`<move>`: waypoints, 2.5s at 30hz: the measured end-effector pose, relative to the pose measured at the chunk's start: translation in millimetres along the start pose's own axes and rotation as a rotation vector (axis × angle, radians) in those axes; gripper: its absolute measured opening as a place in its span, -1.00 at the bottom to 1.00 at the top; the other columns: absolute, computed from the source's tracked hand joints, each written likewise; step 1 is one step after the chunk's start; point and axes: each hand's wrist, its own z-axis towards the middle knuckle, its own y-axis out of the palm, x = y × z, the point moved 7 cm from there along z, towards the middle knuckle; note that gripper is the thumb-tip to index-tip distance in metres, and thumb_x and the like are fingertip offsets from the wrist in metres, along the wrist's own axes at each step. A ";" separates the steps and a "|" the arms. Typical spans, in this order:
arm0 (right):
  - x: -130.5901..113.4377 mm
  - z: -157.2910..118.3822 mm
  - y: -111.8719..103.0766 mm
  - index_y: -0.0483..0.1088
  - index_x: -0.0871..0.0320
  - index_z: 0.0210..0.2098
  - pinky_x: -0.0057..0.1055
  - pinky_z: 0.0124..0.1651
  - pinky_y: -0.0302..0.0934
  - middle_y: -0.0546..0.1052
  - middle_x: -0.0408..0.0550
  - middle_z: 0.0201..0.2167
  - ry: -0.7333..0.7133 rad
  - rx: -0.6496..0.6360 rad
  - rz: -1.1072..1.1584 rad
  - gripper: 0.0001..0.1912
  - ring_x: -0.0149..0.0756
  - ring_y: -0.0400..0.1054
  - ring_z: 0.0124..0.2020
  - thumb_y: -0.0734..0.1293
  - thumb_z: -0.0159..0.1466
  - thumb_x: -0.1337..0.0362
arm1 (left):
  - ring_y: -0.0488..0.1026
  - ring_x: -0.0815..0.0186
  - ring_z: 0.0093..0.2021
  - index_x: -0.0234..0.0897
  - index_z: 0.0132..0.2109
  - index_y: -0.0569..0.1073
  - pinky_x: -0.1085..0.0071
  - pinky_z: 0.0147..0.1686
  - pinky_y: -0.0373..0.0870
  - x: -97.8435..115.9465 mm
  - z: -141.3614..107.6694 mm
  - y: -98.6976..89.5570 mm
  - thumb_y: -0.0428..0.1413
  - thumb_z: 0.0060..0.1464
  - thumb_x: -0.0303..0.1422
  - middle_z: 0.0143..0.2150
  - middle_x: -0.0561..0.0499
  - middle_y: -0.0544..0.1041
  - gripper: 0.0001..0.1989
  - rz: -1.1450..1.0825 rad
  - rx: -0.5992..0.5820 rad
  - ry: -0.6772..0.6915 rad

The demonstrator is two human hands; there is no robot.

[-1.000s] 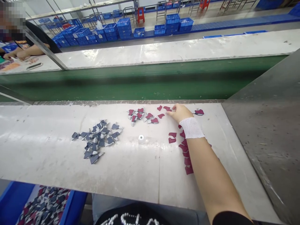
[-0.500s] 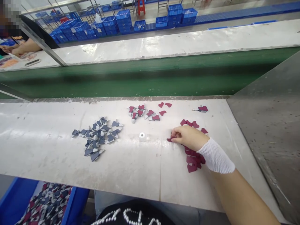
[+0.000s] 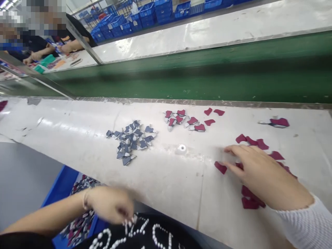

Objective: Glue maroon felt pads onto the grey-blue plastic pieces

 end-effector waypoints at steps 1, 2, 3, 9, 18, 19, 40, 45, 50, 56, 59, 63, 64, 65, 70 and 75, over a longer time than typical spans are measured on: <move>-12.4 2.7 4.1 0.47 0.05 0.03 0.33 0.11 0.27 0.56 0.21 0.06 -0.015 -0.001 0.036 -0.51 0.34 0.40 0.09 0.30 0.26 -0.11 | 0.54 0.30 -0.14 -0.28 0.03 0.50 0.28 -0.11 0.55 -0.6 5.4 -14.7 0.09 0.34 -0.26 -0.05 -0.06 0.57 -0.76 0.076 0.085 -0.011; -29.0 6.7 10.4 0.43 0.06 0.12 0.30 0.14 0.29 0.53 0.20 0.12 -0.043 -0.016 0.081 -0.41 0.31 0.39 0.13 0.32 0.25 -0.17 | 0.53 0.29 -0.15 -0.26 0.00 0.50 0.28 -0.11 0.53 -0.5 13.2 -33.4 0.06 0.35 -0.30 -0.08 -0.05 0.58 -0.79 0.210 0.221 -0.038; -48.1 11.9 18.7 0.37 0.05 0.21 0.23 0.17 0.31 0.50 0.17 0.19 -0.081 -0.044 0.135 -0.31 0.26 0.39 0.16 0.33 0.23 -0.21 | 0.52 0.25 -0.12 -0.25 -0.01 0.51 0.26 -0.08 0.51 1.1 21.9 -53.6 0.03 0.35 -0.32 -0.09 -0.06 0.59 -0.80 0.377 0.387 -0.082; -118.8 39.4 52.3 0.40 0.02 0.04 0.05 0.28 0.27 0.51 0.09 0.15 -0.189 -0.113 0.402 -0.51 0.09 0.36 0.22 0.29 0.29 -0.15 | 0.49 -0.09 0.04 -0.41 0.06 0.44 0.02 0.03 0.39 11.8 77.3 -94.3 0.02 0.33 -0.30 -0.08 -0.29 0.59 -0.71 0.772 0.789 -0.272; -80.0 -10.0 -20.5 0.29 -0.08 0.03 -0.33 -0.55 0.30 0.57 -0.08 -0.30 0.063 0.099 0.619 -0.53 -0.22 0.39 -0.51 0.41 0.25 -0.11 | 0.58 0.23 -0.06 -0.21 0.29 0.36 0.25 -0.02 0.56 26.3 86.5 -71.1 0.07 0.34 -0.22 0.01 -0.11 0.60 -0.57 0.087 0.473 0.016; -75.9 -14.0 -29.1 0.38 -0.10 -0.01 -0.33 -0.52 0.32 0.56 -0.08 -0.30 0.069 0.153 0.705 -0.57 -0.23 0.41 -0.47 0.45 0.22 -0.10 | 0.58 0.24 -0.05 -0.20 0.26 0.40 0.25 -0.01 0.58 29.0 94.8 -60.5 0.07 0.33 -0.16 0.02 -0.10 0.59 -0.57 -0.169 0.338 0.080; -72.7 -2.1 2.5 0.54 -0.22 -0.08 -0.37 -0.44 0.43 0.66 -0.07 -0.29 -0.120 -0.182 1.174 -0.48 -0.19 0.54 -0.38 0.66 -0.03 0.05 | 0.55 0.12 0.18 -0.15 0.32 0.36 0.32 -0.01 0.60 20.8 142.8 -5.1 0.30 0.16 -0.26 0.11 -0.17 0.61 -0.39 -1.093 0.037 0.202; -85.2 -1.2 2.2 0.59 -0.23 -0.24 -0.37 -0.45 0.42 0.59 -0.10 -0.34 -0.180 -0.209 1.154 -0.66 -0.24 0.49 -0.42 0.63 0.00 -0.01 | 0.62 0.27 -0.13 -0.20 0.26 0.40 0.58 -0.48 0.45 19.9 139.4 -12.5 0.26 0.19 -0.12 -0.18 -0.08 0.64 -0.44 -0.919 0.160 0.191; -85.6 -2.3 3.0 0.57 -0.25 -0.23 -0.38 -0.46 0.40 0.53 -0.13 -0.21 -0.135 -0.126 1.092 -0.60 -0.26 0.47 -0.39 0.65 -0.05 0.14 | 0.64 0.26 -0.10 -0.11 0.33 0.25 0.39 -0.20 0.61 21.6 140.3 -5.6 0.34 0.10 -0.27 0.09 -0.12 0.53 -0.29 -0.968 0.037 0.235; -92.7 -18.8 -15.3 0.56 -0.18 -0.30 -0.25 -0.51 0.38 0.61 -0.11 -0.39 0.098 0.236 0.720 -0.71 -0.11 0.48 -0.45 0.60 0.01 -0.02 | 0.66 0.32 -0.18 -0.12 0.22 0.24 0.32 -0.10 0.62 19.4 143.8 -1.3 0.40 -0.01 -0.38 0.05 -0.08 0.54 -0.28 -0.911 0.107 0.275; -102.7 -26.5 -19.3 0.49 -0.14 -0.37 -0.23 -0.56 0.26 0.58 -0.14 -0.46 0.171 0.289 0.513 -0.65 -0.13 0.41 -0.52 0.55 0.04 -0.17 | 0.66 0.32 -0.24 -0.16 0.06 0.25 0.38 -0.21 0.63 18.6 143.9 2.8 0.45 -0.09 -0.33 -0.02 -0.04 0.55 -0.34 -0.861 0.176 0.242; -105.1 -24.8 -13.2 0.34 -0.08 -0.44 -0.30 -0.60 0.08 0.43 -0.21 -0.60 0.237 0.242 0.465 -0.61 -0.26 0.24 -0.61 0.51 0.09 -0.15 | 0.61 0.40 -0.34 -0.17 -0.04 0.24 0.48 -0.35 0.58 20.7 144.2 7.0 0.46 -0.10 -0.28 -0.05 -0.01 0.54 -0.38 -0.775 0.197 0.266; -105.7 -23.1 -12.1 0.32 -0.07 -0.45 -0.31 -0.62 0.05 0.40 -0.22 -0.61 0.216 0.239 0.470 -0.61 -0.27 0.22 -0.62 0.51 0.10 -0.13 | 0.59 0.44 -0.37 -0.17 -0.04 0.23 0.51 -0.39 0.56 20.8 144.4 7.1 0.45 -0.09 -0.28 -0.04 -0.01 0.53 -0.39 -0.754 0.202 0.273; -106.0 -21.5 -11.2 0.31 -0.06 -0.46 -0.31 -0.63 0.04 0.39 -0.22 -0.62 0.192 0.240 0.474 -0.61 -0.28 0.21 -0.63 0.51 0.10 -0.12 | 0.56 0.47 -0.40 -0.17 -0.04 0.23 0.53 -0.42 0.54 20.8 144.6 6.7 0.45 -0.09 -0.28 -0.03 0.00 0.53 -0.39 -0.738 0.207 0.279; -107.3 -18.8 -7.5 0.30 -0.02 -0.47 -0.36 -0.68 0.04 0.40 -0.23 -0.63 0.142 0.235 0.482 -0.57 -0.32 0.22 -0.66 0.52 0.10 -0.14 | 0.51 0.50 -0.47 -0.18 -0.05 0.26 0.55 -0.48 0.49 22.0 145.0 6.4 0.46 -0.12 -0.27 -0.10 0.03 0.54 -0.39 -0.706 0.211 0.305; -109.9 -20.5 -8.3 0.29 -0.02 -0.46 -0.37 -0.66 0.04 0.38 -0.24 -0.63 0.150 0.220 0.448 -0.58 -0.34 0.22 -0.65 0.51 0.12 -0.11 | 0.52 0.49 -0.41 -0.20 -0.07 0.29 0.56 -0.44 0.51 24.4 144.1 4.7 0.48 -0.15 -0.30 -0.10 0.03 0.56 -0.40 -0.671 0.253 0.353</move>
